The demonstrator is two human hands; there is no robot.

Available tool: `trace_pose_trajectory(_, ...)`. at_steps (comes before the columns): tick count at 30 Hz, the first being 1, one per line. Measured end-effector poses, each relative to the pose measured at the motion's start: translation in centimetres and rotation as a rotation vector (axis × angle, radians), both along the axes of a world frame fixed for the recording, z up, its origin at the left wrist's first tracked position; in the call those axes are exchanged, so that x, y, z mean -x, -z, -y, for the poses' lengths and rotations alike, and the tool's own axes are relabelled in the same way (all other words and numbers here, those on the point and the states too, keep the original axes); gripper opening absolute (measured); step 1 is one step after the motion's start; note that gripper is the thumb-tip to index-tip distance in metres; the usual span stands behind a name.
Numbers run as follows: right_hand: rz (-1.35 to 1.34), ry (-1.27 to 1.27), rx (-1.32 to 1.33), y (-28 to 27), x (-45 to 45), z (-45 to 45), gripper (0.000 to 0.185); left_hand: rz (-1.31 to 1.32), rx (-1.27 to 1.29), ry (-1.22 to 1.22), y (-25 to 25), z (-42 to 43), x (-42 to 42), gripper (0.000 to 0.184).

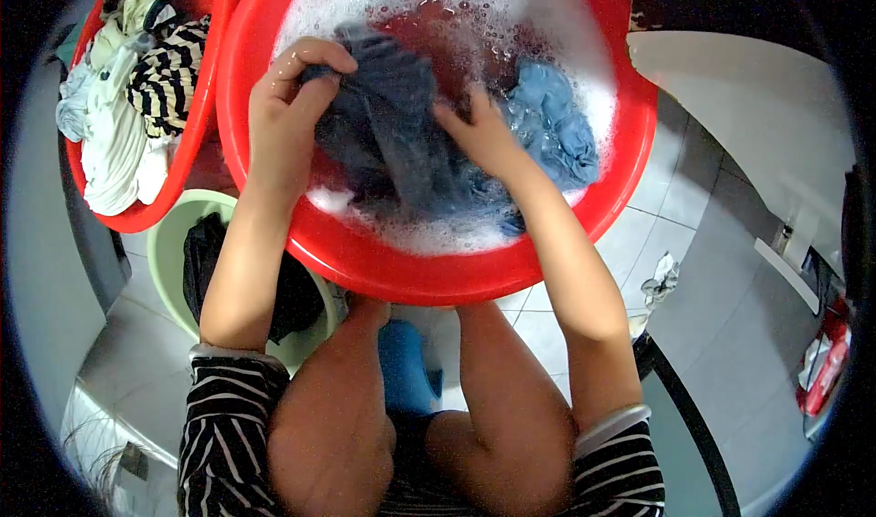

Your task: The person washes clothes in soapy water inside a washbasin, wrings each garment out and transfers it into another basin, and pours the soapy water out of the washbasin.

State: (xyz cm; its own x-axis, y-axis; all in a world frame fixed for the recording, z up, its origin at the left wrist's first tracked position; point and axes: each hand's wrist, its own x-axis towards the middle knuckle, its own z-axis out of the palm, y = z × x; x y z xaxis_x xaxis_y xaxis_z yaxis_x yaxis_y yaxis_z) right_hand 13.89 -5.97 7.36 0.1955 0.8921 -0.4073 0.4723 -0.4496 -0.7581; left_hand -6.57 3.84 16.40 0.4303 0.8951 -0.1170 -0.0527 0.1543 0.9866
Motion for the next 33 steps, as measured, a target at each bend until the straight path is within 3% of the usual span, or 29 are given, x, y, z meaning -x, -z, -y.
trace_pose_trajectory(4,0.231,-0.194,0.312,-4.8,-0.5,2.8,0.072,-0.201,-0.253,0.032,0.2,0.6,-1.0,0.034)
trace_pose_trajectory(8,0.233,-0.271,0.456,-6.8,-1.1,3.3,0.069,-0.68,-0.092,0.57,3.2,0.5,0.8,0.043)
trace_pose_trajectory(9,0.267,-0.248,0.452,-7.6,-1.1,2.8,0.059,-0.793,-0.268,0.504,5.3,-0.4,0.9,0.049)
trace_pose_trajectory(12,0.404,-0.018,0.137,-7.3,-0.1,0.4,0.049,-0.961,-0.488,0.163,6.5,-2.9,-2.0,0.05)
trace_pose_trajectory(14,0.434,-0.001,-0.211,-3.6,0.3,-1.7,0.046,-0.996,-0.588,0.235,13.3,-3.2,-3.5,0.048)
trace_pose_trajectory(16,0.496,-0.013,-0.322,-1.9,1.7,-3.7,0.046,-1.024,-0.656,0.305,14.9,-2.8,-4.4,0.048)
trace_pose_trajectory(18,0.396,0.094,-0.113,-0.4,2.6,-4.5,0.049,-1.043,-0.678,0.382,13.2,-2.0,-4.9,0.047)
trace_pose_trajectory(19,0.346,0.147,-0.008,0.4,2.7,-4.6,0.05,-1.055,-0.492,0.472,12.9,-2.7,-4.6,0.043)
trace_pose_trajectory(22,0.111,0.456,0.112,4.6,2.7,-4.0,0.049,-0.868,-0.255,0.06,19.3,-2.6,-4.8,0.041)
trace_pose_trajectory(24,-0.462,0.603,-0.043,7.0,2.5,-3.5,0.048,-0.954,-0.092,0.296,12.2,-0.3,-7.3,0.049)
trace_pose_trajectory(26,-0.991,0.931,0.052,2.6,2.9,-4.4,0.045,-0.515,0.202,0.116,9.3,1.9,-8.5,0.04)
trace_pose_trajectory(29,-1.149,0.973,-0.035,-2.7,3.3,-3.3,0.037,-0.369,-0.615,0.065,5.5,4.6,-8.7,0.024)
trace_pose_trajectory(32,-1.249,0.932,-0.139,-3.8,3.5,-2.8,0.031,-0.402,-0.617,0.246,3.6,3.5,-7.9,0.024)
trace_pose_trajectory(33,-1.245,0.883,-0.18,-2.6,3.7,-2.2,0.031,-0.402,-0.753,0.276,3.9,2.2,-7.8,0.025)
